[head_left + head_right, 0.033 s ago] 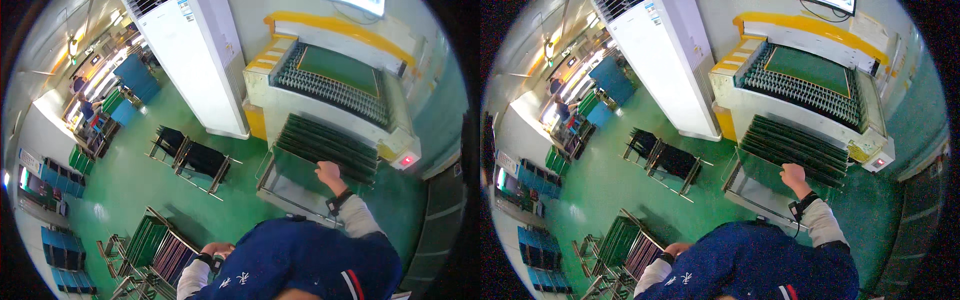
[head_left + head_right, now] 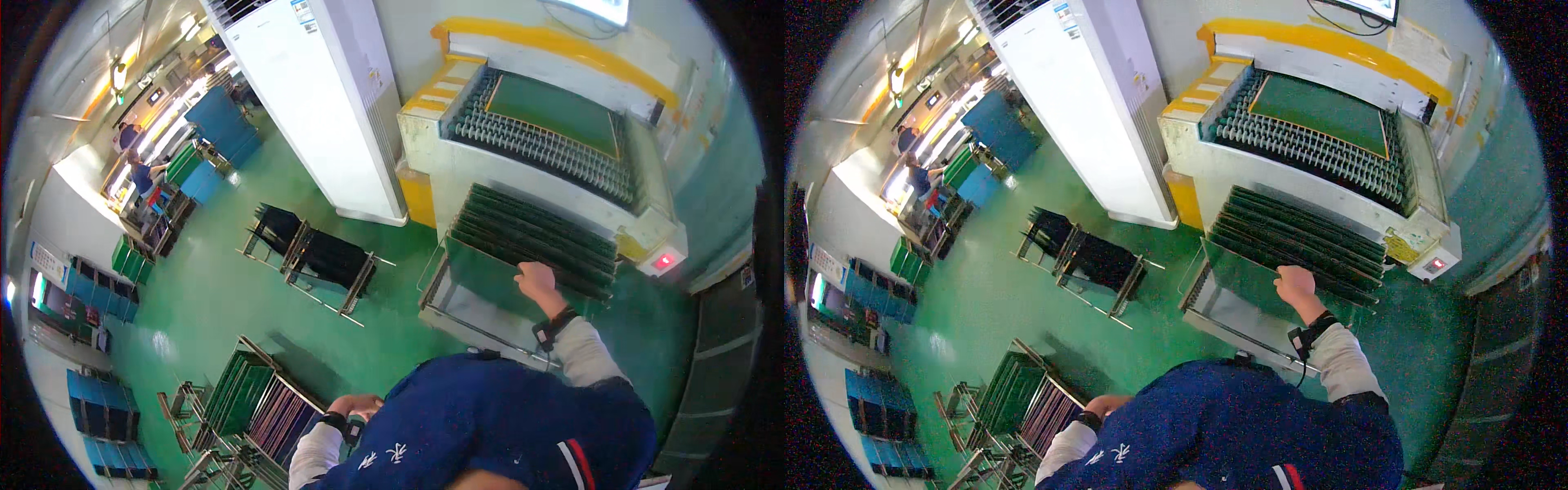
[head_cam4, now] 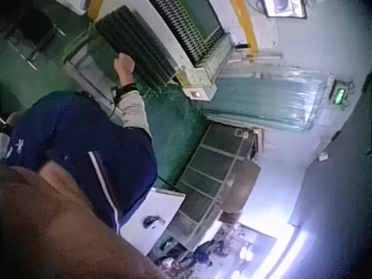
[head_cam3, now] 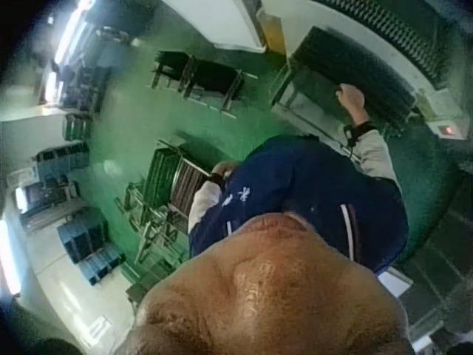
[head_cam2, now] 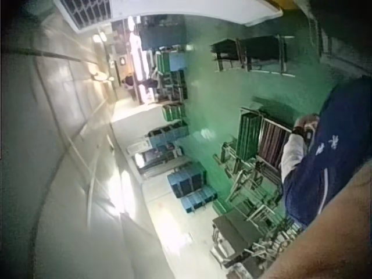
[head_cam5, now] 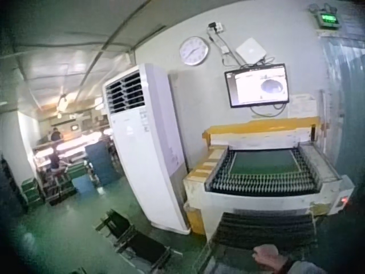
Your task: Insert sheets of material into a processing machine and then organize them on a rack.
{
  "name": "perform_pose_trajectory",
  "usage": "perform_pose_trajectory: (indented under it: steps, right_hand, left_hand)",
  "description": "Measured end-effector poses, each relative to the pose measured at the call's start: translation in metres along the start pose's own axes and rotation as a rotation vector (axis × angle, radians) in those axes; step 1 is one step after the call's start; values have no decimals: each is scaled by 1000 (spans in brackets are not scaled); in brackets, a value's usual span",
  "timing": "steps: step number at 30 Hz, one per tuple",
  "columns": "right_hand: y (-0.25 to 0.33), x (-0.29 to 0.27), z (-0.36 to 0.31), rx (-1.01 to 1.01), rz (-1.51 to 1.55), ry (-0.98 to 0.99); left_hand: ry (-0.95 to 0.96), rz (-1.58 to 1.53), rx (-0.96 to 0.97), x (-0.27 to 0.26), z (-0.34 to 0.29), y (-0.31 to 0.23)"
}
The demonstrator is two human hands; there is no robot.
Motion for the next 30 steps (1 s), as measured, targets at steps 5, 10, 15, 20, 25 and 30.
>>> perform_pose_trajectory:
  steps: [5, 10, 15, 20, 25, 30]
  right_hand:
    - [1, -23, -4, -23, -1, -81]
    - [19, -122, -29, -9, -15, -145]
    - [5, -191, -60, 65, 63, -258]
    - [-62, -177, -56, 169, 704, -390]
    - [-91, -135, -47, 423, 1813, -576]
    - [-60, -134, -39, 94, 2120, -390]
  left_hand:
    - [-15, -129, -58, -1, -5, -1]
    - [-36, -126, -124, 6, -41, -41]
    - [136, 226, 120, -10, -15, -38]
    - [103, 323, 155, -18, 5, -37]
    - [67, 362, 96, -17, 2, -58]
    - [23, 397, 30, -7, -10, -80]
Point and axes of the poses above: each hand's wrist, its own z-axis towards the middle knuckle, its own x-axis out of the palm, y = z × x, the point moved 2 cm from there along z, towards the middle knuckle, and after that the axes turned 5 degrees about -z, right-handed, at the moved point
